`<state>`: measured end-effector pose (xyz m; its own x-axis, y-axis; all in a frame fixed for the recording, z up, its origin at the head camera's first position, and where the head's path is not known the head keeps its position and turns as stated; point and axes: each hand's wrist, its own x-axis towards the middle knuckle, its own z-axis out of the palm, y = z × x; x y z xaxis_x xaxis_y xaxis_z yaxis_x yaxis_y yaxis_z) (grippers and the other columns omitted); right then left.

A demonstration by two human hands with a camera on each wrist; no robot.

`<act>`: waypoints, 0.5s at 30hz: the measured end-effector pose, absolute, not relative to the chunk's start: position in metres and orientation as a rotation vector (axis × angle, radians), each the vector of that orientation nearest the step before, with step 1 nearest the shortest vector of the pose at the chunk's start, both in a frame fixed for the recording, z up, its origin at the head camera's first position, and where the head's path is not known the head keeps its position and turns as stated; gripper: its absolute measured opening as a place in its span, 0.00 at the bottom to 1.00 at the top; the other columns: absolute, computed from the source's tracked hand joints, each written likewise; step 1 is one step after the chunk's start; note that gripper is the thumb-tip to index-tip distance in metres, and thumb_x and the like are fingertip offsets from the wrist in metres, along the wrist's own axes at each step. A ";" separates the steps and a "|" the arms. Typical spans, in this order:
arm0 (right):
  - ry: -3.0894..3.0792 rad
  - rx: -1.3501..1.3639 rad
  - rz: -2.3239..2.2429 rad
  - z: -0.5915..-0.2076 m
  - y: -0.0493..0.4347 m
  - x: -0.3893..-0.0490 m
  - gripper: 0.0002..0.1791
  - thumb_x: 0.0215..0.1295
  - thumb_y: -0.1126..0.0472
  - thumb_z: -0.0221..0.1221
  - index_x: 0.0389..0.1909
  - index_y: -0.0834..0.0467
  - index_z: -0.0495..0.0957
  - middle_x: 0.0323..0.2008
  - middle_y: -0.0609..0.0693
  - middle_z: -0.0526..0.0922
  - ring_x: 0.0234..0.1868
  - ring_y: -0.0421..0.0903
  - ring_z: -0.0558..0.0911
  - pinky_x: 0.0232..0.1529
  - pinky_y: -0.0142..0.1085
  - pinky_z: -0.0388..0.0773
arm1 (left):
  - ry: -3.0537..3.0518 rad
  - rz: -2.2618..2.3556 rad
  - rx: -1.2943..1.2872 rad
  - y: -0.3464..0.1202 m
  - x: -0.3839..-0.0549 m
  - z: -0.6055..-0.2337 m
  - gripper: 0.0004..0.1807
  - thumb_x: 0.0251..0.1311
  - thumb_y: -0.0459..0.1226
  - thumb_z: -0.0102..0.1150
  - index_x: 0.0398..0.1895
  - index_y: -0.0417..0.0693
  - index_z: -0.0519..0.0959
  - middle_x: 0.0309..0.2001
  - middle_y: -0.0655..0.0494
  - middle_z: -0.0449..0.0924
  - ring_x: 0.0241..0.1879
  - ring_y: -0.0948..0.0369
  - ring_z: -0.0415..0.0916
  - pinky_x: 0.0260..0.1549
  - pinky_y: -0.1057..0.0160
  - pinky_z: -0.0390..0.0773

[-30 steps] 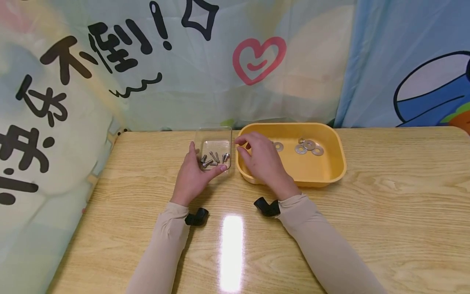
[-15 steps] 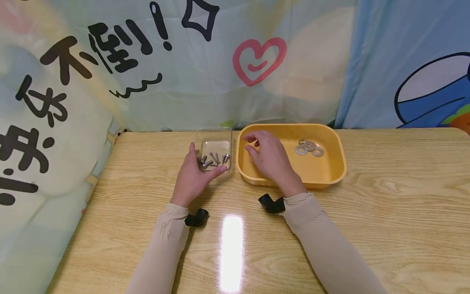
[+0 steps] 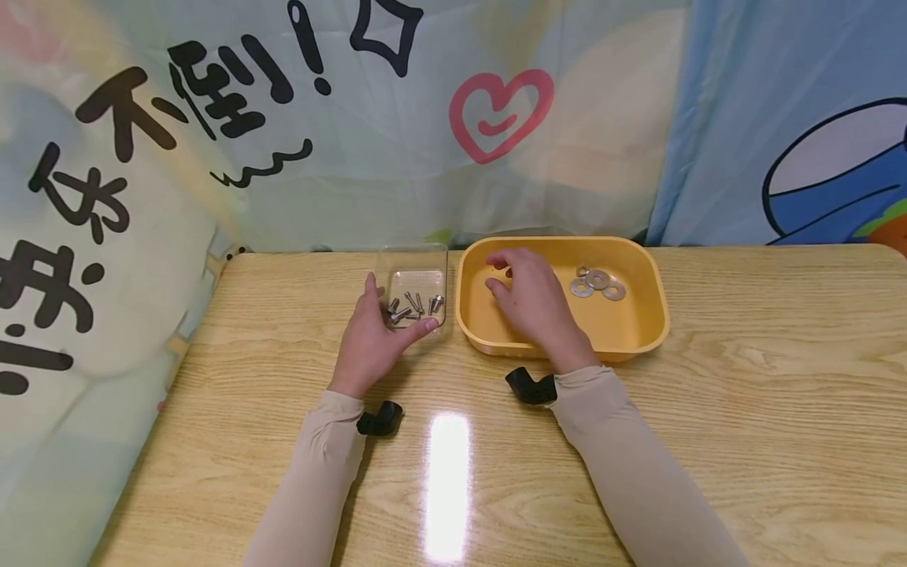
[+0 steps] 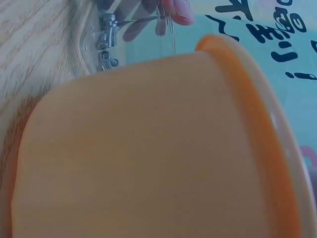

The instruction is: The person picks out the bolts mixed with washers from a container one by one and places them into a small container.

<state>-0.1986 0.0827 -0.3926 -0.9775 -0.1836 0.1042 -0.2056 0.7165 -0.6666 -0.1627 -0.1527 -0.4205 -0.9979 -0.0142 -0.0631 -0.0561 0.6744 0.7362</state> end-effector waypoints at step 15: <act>-2.994 0.212 1.037 -0.396 0.088 -0.200 0.26 0.68 0.64 0.62 0.65 0.69 0.72 0.57 0.67 0.75 0.64 0.66 0.67 0.64 0.55 0.65 | 2.829 1.259 -0.061 -0.153 -0.163 -0.421 0.71 0.48 0.64 0.72 0.81 0.39 0.39 0.71 0.40 0.65 0.69 0.47 0.65 0.68 0.49 0.65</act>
